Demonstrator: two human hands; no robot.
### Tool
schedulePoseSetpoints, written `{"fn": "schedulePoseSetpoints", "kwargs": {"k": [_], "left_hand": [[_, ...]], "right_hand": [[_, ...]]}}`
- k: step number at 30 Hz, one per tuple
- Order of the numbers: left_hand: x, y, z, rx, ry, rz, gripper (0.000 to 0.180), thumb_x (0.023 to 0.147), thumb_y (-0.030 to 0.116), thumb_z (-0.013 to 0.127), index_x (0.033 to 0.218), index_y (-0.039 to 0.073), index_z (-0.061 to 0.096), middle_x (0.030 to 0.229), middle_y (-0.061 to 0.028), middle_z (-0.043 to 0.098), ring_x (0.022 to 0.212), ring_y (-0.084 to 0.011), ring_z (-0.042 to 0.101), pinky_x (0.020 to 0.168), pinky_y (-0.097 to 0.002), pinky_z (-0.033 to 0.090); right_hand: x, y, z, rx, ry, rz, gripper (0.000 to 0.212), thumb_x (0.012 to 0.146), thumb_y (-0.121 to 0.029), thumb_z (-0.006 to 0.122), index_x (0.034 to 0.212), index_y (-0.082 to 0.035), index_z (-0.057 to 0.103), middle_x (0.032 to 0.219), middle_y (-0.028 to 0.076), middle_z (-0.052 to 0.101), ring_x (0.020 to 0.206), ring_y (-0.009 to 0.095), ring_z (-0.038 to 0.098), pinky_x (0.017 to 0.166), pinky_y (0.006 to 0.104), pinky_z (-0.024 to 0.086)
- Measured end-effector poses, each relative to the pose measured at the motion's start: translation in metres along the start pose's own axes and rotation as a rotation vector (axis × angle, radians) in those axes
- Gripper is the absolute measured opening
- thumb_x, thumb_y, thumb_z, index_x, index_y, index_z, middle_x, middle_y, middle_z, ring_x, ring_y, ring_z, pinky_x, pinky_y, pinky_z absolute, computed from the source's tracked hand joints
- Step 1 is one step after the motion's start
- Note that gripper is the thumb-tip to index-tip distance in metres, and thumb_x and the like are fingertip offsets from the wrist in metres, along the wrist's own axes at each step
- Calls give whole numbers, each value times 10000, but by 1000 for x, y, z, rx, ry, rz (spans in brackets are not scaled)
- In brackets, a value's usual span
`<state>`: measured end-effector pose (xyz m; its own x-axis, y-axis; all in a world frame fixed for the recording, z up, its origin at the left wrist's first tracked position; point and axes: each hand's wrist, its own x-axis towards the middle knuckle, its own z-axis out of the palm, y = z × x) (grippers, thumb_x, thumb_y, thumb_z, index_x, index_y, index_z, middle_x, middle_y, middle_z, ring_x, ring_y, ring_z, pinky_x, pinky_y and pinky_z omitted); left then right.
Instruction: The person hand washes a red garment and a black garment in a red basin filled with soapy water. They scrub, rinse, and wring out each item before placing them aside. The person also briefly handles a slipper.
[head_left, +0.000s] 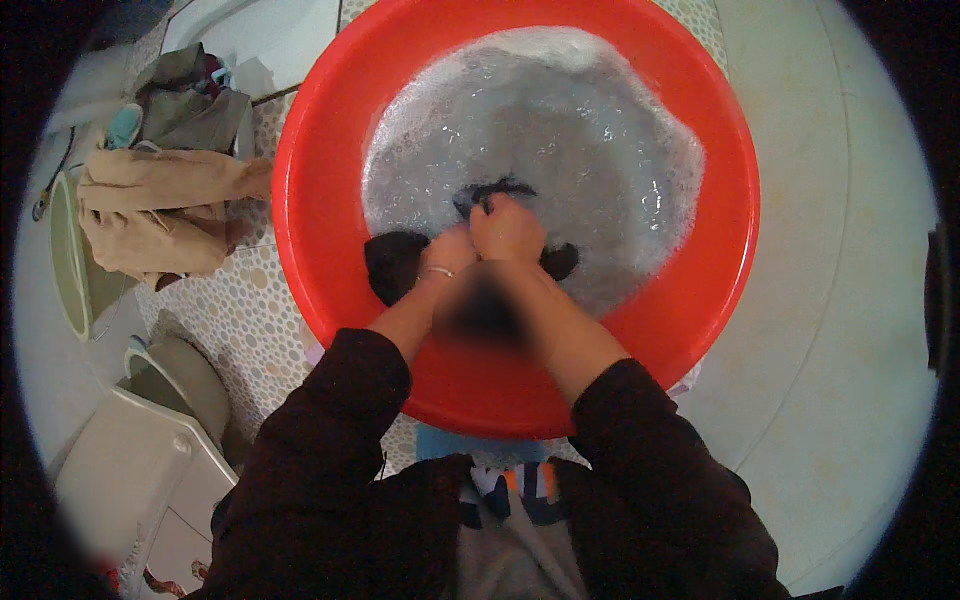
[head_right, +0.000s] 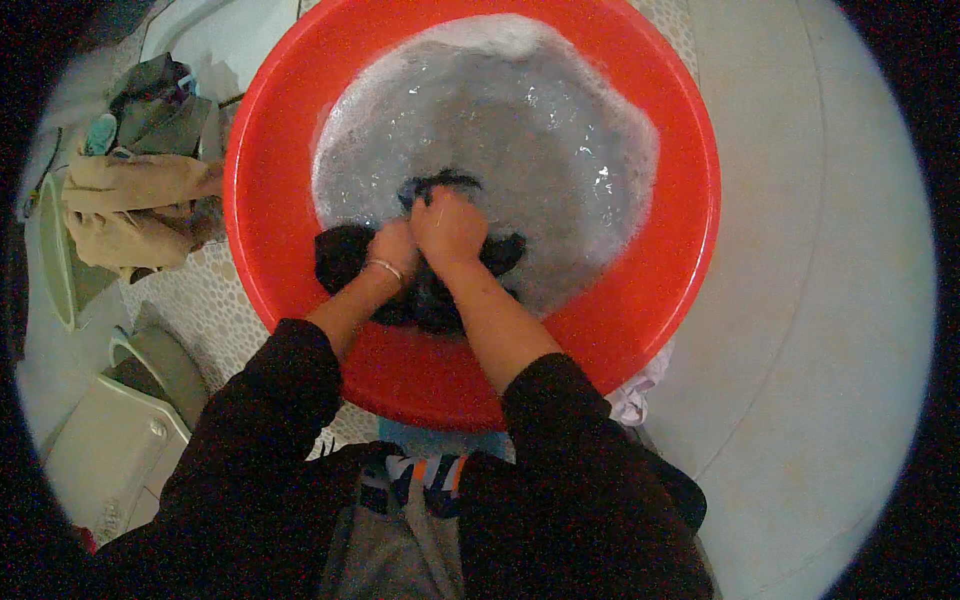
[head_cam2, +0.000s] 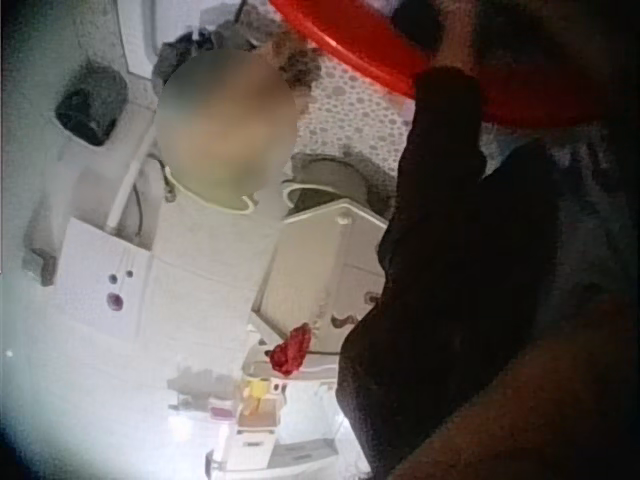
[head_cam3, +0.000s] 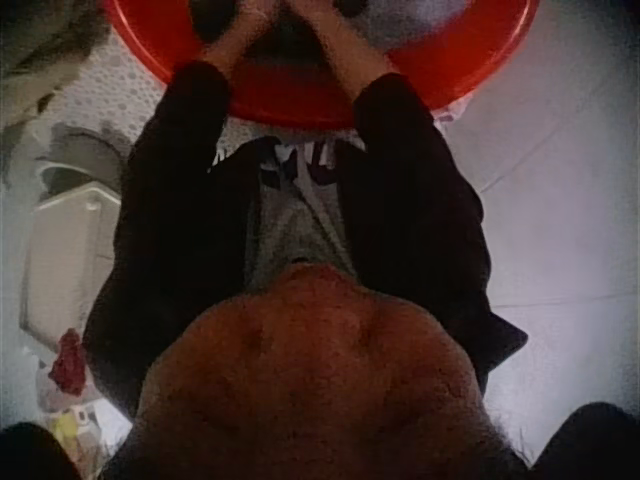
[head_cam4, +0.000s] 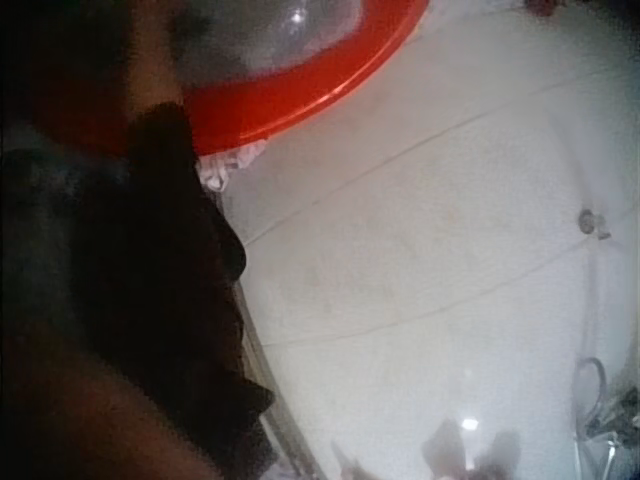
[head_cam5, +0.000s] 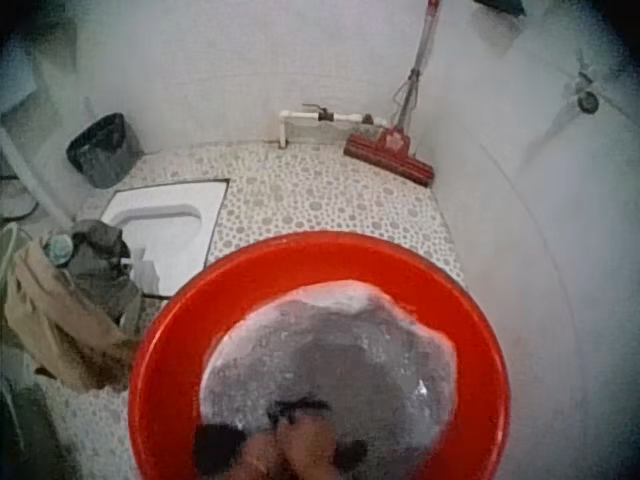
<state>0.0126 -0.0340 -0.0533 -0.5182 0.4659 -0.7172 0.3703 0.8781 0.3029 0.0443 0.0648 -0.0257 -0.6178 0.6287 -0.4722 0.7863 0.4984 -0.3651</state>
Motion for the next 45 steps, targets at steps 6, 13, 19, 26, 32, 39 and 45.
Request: {"fn": "schedulePoseSetpoints", "kwargs": {"k": [6,13,19,26,32,39,45], "left_hand": [[-49,30,-3,96,351,436,93,825,163,504,904,122,529,871,-161,530,762,-346,602,565,-459,503],[-110,17,-26,-71,236,283,273,802,159,605,1061,150,518,994,-156,485,920,-378,551,680,-440,507],[-49,2,2,-235,208,-38,465,786,174,638,1201,99,443,965,-215,598,887,-399,593,749,-472,490],[-29,0,3,-77,155,-20,197,838,163,515,989,71,601,924,-170,652,851,-336,648,724,-425,530],[-6,1,-7,49,-99,21,243,845,188,489,1005,49,610,994,-191,639,908,-346,636,761,-443,520],[-8,1,-12,-72,14,3,235,856,221,480,975,51,591,933,-207,634,845,-387,620,725,-461,504],[-65,15,-13,138,190,425,198,834,160,476,1019,107,524,863,-167,535,766,-367,593,641,-460,495]], "right_hand": [[90,-6,-13,-212,-64,-202,333,768,-367,572,935,-98,675,985,159,641,918,347,607,808,443,481],[108,24,-81,-194,-17,-246,550,751,-421,615,1199,-110,543,1302,150,462,1216,321,422,1030,416,322],[33,89,-57,58,-408,-678,566,726,-234,677,1227,-39,498,1372,202,362,1257,357,368,1048,408,307],[-82,62,-19,225,-171,-549,215,782,-258,608,844,-53,606,1019,162,585,912,362,572,778,446,460],[-36,18,9,107,-76,-108,321,797,-367,513,805,-78,652,893,158,602,808,359,593,700,467,472],[17,-9,-4,4,-113,-57,333,788,-360,515,868,-75,669,965,163,624,866,352,607,758,475,476],[75,-6,-3,-18,-124,-91,415,787,-401,547,1027,-69,616,1149,178,521,1039,352,510,877,448,417]]}}
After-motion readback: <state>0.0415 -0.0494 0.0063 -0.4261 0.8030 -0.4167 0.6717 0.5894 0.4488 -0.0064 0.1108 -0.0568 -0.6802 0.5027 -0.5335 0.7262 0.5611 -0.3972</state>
